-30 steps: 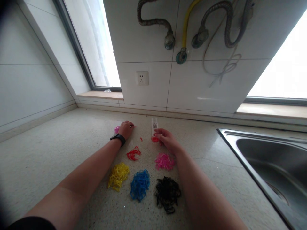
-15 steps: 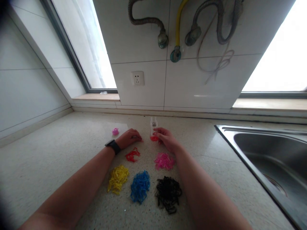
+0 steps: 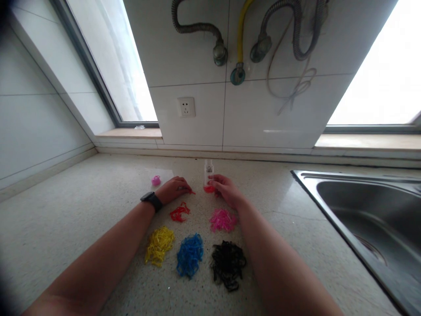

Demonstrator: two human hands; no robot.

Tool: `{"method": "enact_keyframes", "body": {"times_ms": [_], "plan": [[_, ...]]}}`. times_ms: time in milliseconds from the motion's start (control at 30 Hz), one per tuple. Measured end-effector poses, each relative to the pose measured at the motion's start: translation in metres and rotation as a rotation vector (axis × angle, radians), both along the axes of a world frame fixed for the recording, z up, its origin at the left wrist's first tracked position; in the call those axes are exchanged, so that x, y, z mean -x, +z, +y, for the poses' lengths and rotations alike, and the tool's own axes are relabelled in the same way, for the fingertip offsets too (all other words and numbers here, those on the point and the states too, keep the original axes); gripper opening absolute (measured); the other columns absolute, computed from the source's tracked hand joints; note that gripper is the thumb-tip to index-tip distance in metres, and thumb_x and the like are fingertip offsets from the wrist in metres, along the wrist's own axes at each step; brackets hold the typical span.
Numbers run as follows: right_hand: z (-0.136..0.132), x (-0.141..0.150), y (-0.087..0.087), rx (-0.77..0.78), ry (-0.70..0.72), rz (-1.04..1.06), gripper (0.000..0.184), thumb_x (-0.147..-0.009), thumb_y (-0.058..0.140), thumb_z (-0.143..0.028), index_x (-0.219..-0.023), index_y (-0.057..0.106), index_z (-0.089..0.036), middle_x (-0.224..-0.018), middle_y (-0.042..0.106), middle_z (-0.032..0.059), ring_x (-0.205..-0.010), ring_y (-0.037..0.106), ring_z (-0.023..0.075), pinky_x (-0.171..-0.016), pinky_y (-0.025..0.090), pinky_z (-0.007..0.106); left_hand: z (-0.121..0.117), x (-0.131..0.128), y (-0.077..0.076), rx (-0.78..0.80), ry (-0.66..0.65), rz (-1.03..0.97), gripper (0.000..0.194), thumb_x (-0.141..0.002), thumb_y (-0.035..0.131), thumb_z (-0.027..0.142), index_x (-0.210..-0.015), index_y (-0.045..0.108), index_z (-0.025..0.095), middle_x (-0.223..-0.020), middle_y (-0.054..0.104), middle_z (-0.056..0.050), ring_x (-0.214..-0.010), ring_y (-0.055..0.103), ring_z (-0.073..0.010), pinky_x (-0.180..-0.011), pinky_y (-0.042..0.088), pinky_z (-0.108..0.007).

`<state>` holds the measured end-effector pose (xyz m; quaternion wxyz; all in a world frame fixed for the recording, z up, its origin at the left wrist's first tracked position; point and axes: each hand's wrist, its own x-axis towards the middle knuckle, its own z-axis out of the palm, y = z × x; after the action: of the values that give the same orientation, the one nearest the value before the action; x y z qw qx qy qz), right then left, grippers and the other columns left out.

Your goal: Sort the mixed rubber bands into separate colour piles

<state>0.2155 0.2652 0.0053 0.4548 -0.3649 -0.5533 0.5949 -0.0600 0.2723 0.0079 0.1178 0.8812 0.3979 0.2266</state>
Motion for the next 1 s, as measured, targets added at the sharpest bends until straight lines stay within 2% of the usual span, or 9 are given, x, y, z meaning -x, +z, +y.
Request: {"method": "enact_keyframes", "body": {"times_ms": [367,767,867,1000], "plan": [[0.000,0.000,0.000,0.008,0.000,0.014,0.034,-0.076,0.074,-0.041,-0.104,0.069,-0.022,-0.096,0.071,0.0065,-0.070,0.060,0.0134,-0.050,0.041,0.022,-0.003,-0.001,0.005,-0.009,0.030,-0.013,0.018,-0.093,0.060,0.032,-0.093,0.075,0.022,-0.094,0.069,-0.005,-0.094,0.062,-0.0190,-0.091,0.047,-0.033],[0.000,0.000,0.002,0.024,-0.006,0.017,0.034,-0.076,0.074,-0.041,-0.104,0.070,-0.023,-0.096,0.071,0.0060,-0.068,0.059,0.0126,-0.050,0.041,0.022,-0.008,-0.016,0.005,-0.056,0.003,0.059,0.019,-0.095,0.058,0.032,-0.099,0.076,0.027,-0.098,0.068,-0.005,-0.095,0.058,-0.0203,-0.090,0.045,-0.033],[-0.001,0.000,0.002,0.028,-0.010,0.020,0.034,-0.076,0.075,-0.041,-0.104,0.070,-0.022,-0.096,0.071,0.0061,-0.066,0.058,0.0118,-0.049,0.040,0.022,-0.010,-0.017,0.010,-0.059,0.011,0.073,0.016,-0.093,0.059,0.030,-0.095,0.075,0.024,-0.098,0.068,-0.006,-0.096,0.058,-0.0210,-0.092,0.044,-0.034],[-0.001,0.000,0.001,0.029,-0.014,0.026,0.033,-0.077,0.074,-0.040,-0.103,0.069,-0.021,-0.095,0.071,0.0063,-0.068,0.059,0.0125,-0.050,0.041,0.021,-0.022,-0.012,0.023,-0.062,0.039,0.069,0.014,-0.093,0.059,0.029,-0.093,0.072,0.022,-0.098,0.068,-0.006,-0.097,0.058,-0.0206,-0.092,0.044,-0.034]]}}
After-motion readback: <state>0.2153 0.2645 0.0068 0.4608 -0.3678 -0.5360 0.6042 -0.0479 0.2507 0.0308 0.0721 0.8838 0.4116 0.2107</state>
